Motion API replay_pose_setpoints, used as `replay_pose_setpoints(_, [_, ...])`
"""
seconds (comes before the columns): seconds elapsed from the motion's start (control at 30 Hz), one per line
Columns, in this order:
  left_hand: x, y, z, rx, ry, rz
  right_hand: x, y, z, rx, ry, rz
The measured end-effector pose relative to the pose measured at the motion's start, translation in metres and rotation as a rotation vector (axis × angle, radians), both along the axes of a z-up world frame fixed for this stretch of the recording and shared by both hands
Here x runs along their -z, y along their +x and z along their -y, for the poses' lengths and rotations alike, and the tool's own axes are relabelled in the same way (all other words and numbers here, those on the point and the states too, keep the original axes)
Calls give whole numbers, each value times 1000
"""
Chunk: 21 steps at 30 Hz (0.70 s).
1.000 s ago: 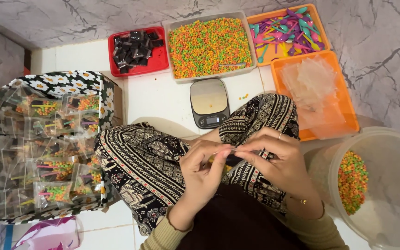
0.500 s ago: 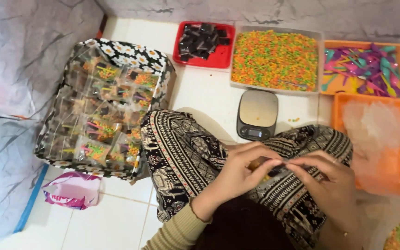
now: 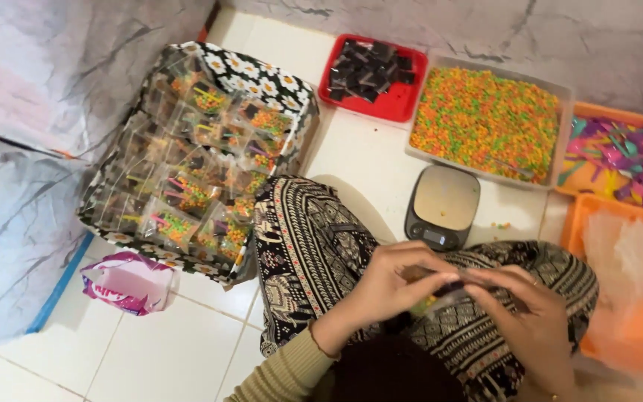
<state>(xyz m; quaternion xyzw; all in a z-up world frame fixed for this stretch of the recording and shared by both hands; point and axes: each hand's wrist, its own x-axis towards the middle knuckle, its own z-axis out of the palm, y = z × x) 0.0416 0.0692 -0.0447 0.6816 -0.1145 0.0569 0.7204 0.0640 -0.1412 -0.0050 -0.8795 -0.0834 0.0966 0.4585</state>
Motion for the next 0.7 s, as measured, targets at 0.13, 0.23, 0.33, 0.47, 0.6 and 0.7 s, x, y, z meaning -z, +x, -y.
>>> replay_pose_setpoints(0.13, [5,31,-46,-292,-42,-24,2,11,-6,108,155,-102])
replay_pose_setpoints(0.23, [11,60,-101,-623,87,-51,27,20,14,229,112,-82])
replay_pose_setpoints(0.33, [34,96,-169,-920,182,-75,42,22,30,273,35,30])
replay_pose_setpoints(0.47, [72,137,-247,-1196,-15,-203,61,12,50,374,37,97])
replay_pose_setpoints(0.6, [136,166,-291,-1280,14,-217,72,10,59,422,69,50])
replay_pose_setpoints(0.7, [177,180,-305,-1283,80,-447,60,8,48,442,65,4])
